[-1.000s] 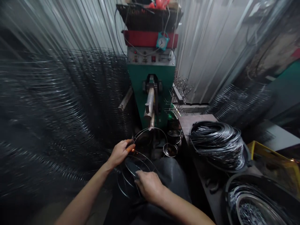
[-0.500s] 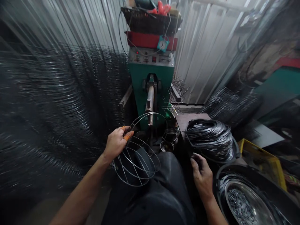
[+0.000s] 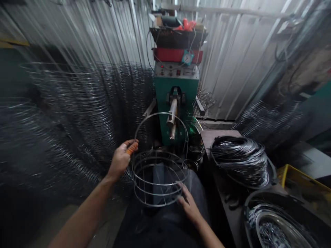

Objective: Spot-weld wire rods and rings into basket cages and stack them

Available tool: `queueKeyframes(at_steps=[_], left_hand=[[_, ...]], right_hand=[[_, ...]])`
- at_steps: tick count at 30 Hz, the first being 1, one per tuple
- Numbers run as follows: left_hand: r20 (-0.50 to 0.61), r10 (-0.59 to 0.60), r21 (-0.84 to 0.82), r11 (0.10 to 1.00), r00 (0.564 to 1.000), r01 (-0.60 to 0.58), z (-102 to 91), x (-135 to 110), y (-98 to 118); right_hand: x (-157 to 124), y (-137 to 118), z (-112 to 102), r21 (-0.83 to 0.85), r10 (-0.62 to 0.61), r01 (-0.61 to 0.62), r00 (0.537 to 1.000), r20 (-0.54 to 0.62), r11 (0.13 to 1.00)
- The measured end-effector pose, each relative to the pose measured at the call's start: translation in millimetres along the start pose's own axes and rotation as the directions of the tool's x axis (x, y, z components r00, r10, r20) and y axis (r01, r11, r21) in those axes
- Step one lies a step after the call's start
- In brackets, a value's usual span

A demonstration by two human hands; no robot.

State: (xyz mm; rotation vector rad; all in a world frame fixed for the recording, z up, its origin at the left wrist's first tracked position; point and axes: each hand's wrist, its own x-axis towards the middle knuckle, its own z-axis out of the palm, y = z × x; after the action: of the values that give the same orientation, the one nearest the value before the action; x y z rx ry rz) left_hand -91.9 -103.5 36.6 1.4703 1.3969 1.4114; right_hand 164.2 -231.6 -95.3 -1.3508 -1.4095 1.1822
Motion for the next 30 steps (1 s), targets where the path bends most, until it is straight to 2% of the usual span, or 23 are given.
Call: queueKeyframes(at_steps=[2,5,7,8,11,14,18,22,27,30], left_hand=[[0.062,-0.196,-0.195,0.959,0.979,0.205,16.3,-9.0,-33.4],[0.178,-0.438,-0.326,0.819,0.881,0.473,40.7,-23.1,-76.3],[0.226,-0.522,-0.344,0.747,0.822,0.569,51.7,-29.8,-94.4],[0.236,-0.542,-0.347,0.728,0.806,0.591,55.2,-31.6,-100.1],[0.237,-0.56,-0.344,0.716,0.794,0.607,59.5,-31.5,-106.6],[0.232,-0.548,-0.318,0.738,0.804,0.595,60.2,-28.8,-104.6],[0.213,-0.511,-0.273,0.787,0.833,0.553,60.9,-29.7,-99.8],[0.208,-0.484,-0.266,0.808,0.85,0.525,60.3,-32.9,-96.6],[0.203,-0.461,-0.273,0.82,0.864,0.503,61.3,-31.7,-94.1],[0.199,-0.473,-0.261,0.818,0.858,0.512,62.5,-28.5,-91.5]], right_hand=[[-22.2,4.6,-0.3,0.008,-0.004,0.004,0.999,-0.036,1.0],[-51.4,14.9,-4.6,0.027,0.061,-0.059,0.994,-0.091,0.998],[-61.5,18.9,-7.9,0.06,0.143,-0.136,0.98,-0.141,0.989],[-63.2,19.8,-8.9,0.082,0.184,-0.172,0.966,-0.182,0.982],[-58.8,21.3,-8.6,0.172,0.275,-0.229,0.906,-0.321,0.958],[-48.5,23.6,-3.7,0.339,0.334,-0.202,0.855,-0.396,0.919],[-40.3,27.7,-0.9,0.532,0.429,-0.207,0.838,-0.336,0.821],[-39.8,29.8,-5.0,0.567,0.48,-0.242,0.818,-0.317,0.787],[-38.0,25.3,-5.4,0.613,0.539,-0.235,0.754,-0.375,0.755],[-36.1,23.3,-3.4,0.617,0.539,-0.227,0.75,-0.383,0.754]])
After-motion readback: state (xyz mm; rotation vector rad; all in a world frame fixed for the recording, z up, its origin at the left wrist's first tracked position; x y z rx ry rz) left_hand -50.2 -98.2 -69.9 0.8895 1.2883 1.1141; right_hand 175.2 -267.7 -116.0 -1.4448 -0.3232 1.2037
